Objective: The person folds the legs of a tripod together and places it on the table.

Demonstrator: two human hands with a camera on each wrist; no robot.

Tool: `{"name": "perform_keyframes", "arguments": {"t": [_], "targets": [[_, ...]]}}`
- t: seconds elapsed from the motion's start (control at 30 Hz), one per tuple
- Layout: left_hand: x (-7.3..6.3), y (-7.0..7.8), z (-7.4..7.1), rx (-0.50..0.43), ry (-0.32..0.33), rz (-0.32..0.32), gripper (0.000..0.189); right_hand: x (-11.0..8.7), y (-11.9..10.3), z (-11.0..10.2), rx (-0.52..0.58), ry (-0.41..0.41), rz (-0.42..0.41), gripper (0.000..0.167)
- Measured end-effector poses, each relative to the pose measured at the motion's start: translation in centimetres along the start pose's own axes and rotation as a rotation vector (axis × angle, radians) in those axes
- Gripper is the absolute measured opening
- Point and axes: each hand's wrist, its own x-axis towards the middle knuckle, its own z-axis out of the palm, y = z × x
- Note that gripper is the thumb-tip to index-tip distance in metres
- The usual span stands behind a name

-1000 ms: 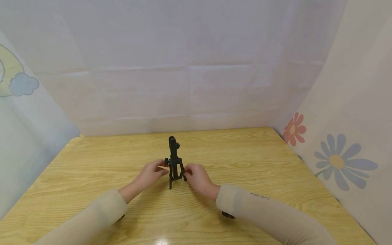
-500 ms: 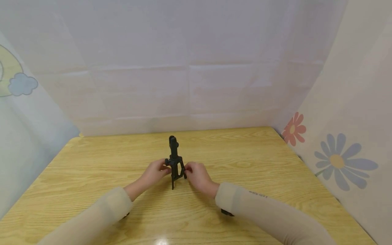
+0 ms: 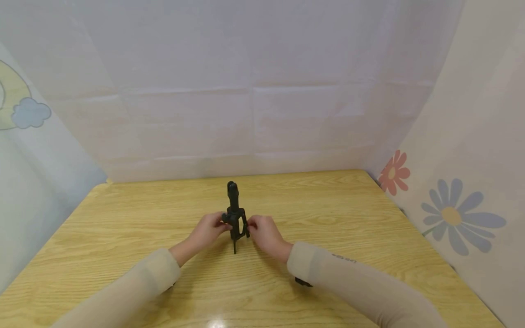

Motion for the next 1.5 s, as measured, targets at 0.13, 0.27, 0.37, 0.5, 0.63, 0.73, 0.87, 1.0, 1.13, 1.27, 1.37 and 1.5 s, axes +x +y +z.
{"name": "perform_keyframes", "arguments": {"t": [0.13, 0.27, 0.37, 0.5, 0.63, 0.73, 0.87, 1.0, 1.13, 1.27, 1.37, 1.5], "targets": [[0.2, -0.1, 0.0, 0.020, -0.010, 0.033, 0.014, 0.2, 0.3, -0.1, -0.018, -0.011, -0.022, 0.009], [0.4, -0.2, -0.1, 0.031, -0.033, 0.048, 0.017, 0.4, 0.4, -0.1, -0.024, -0.023, -0.037, 0.010], [0.5, -0.3, -0.2, 0.032, -0.052, 0.035, 0.019, 0.4, 0.4, -0.1, -0.022, -0.022, -0.035, 0.010], [0.5, -0.4, -0.3, 0.049, -0.068, 0.018, 0.020, 0.4, 0.3, 0.0, 0.001, -0.019, 0.000, 0.009], [0.5, -0.4, -0.3, 0.067, -0.061, 0.012, 0.019, 0.4, 0.1, 0.2, 0.026, -0.005, 0.017, 0.009], [0.5, -0.3, -0.2, 0.069, -0.049, 0.017, 0.018, 0.2, 0.0, 0.3, 0.050, 0.001, 0.014, 0.010], [0.6, -0.3, -0.2, 0.075, -0.041, 0.025, 0.017, 0.2, -0.3, 0.5, 0.079, 0.002, 0.036, 0.010], [0.6, -0.3, -0.2, 0.076, -0.036, 0.017, 0.016, 0.2, -0.5, 0.7, 0.084, 0.020, 0.070, 0.010], [0.5, -0.3, -0.2, 0.070, -0.033, 0.015, 0.015, 0.3, -0.6, 0.8, 0.087, 0.028, 0.077, 0.009], [0.5, -0.3, -0.2, 0.059, -0.033, 0.012, 0.016, 0.3, -0.6, 0.8, 0.065, 0.021, 0.036, 0.009], [0.5, -0.3, -0.2, 0.057, -0.034, 0.009, 0.016, 0.4, -0.5, 0.8, 0.044, 0.019, 0.016, 0.008], [0.6, -0.4, -0.2, 0.060, -0.038, 0.009, 0.016, 0.4, -0.5, 0.8, 0.023, 0.031, 0.012, 0.006]]}}
